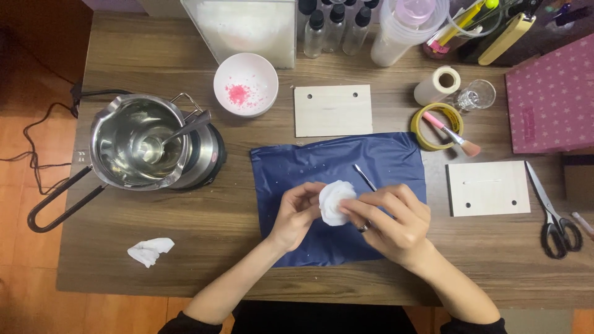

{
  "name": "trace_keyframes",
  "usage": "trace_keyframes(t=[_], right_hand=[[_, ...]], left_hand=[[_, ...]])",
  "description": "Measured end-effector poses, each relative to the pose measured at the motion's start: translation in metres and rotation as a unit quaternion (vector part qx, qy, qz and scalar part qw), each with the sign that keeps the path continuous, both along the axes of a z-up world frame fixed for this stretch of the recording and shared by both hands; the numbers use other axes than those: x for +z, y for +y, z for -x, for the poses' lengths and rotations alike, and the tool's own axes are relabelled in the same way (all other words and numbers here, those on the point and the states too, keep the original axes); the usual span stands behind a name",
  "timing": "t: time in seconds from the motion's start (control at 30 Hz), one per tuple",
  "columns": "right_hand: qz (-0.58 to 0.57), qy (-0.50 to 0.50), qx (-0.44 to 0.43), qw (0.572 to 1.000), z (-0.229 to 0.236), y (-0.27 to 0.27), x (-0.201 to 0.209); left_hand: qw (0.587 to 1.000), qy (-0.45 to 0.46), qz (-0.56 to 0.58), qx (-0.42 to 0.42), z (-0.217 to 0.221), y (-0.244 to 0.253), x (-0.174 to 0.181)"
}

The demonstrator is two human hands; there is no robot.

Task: Creating a decorative wax flower by layering individual petals and using liquid wax to bond them together.

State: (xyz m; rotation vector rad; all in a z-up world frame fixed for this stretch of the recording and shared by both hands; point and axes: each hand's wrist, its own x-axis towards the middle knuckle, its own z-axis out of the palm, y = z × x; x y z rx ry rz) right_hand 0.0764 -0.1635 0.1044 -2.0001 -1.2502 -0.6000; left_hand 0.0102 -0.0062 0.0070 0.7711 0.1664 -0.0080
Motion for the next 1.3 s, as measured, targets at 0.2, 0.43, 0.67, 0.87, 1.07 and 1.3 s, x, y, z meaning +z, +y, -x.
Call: trace_keyframes(t=[0.2,0.43,0.67,0.87,1.07,1.3], right_hand=[[0.004,0.0,-0.006,1.0,0.002,-0.001,-0.005],[-0.005,0.036,0.007,0.999,0.001,-0.004,0.002],[0.04,0.025,0.017,0.999,0.003,-0.001,0.003],[-0.015,0.08,-0.013,0.997,0.006,-0.009,-0.004],[-0.208,0.259,-0.034,0.942,-0.033,0.024,-0.059],[-0.124,0.483,0.102,0.861,-0.031,0.155,-0.021]], left_hand=[[1.0,-0.009,-0.022,0.013,0.0,0.001,-0.001],[0.999,-0.03,-0.01,0.027,0.003,-0.007,-0.018],[0.997,-0.046,-0.059,-0.008,0.003,-0.004,-0.013],[0.995,-0.067,0.032,0.065,-0.001,0.006,-0.025],[0.975,-0.152,0.143,0.078,0.015,0.044,0.001],[0.962,-0.182,0.203,-0.032,0.029,0.04,-0.008]])
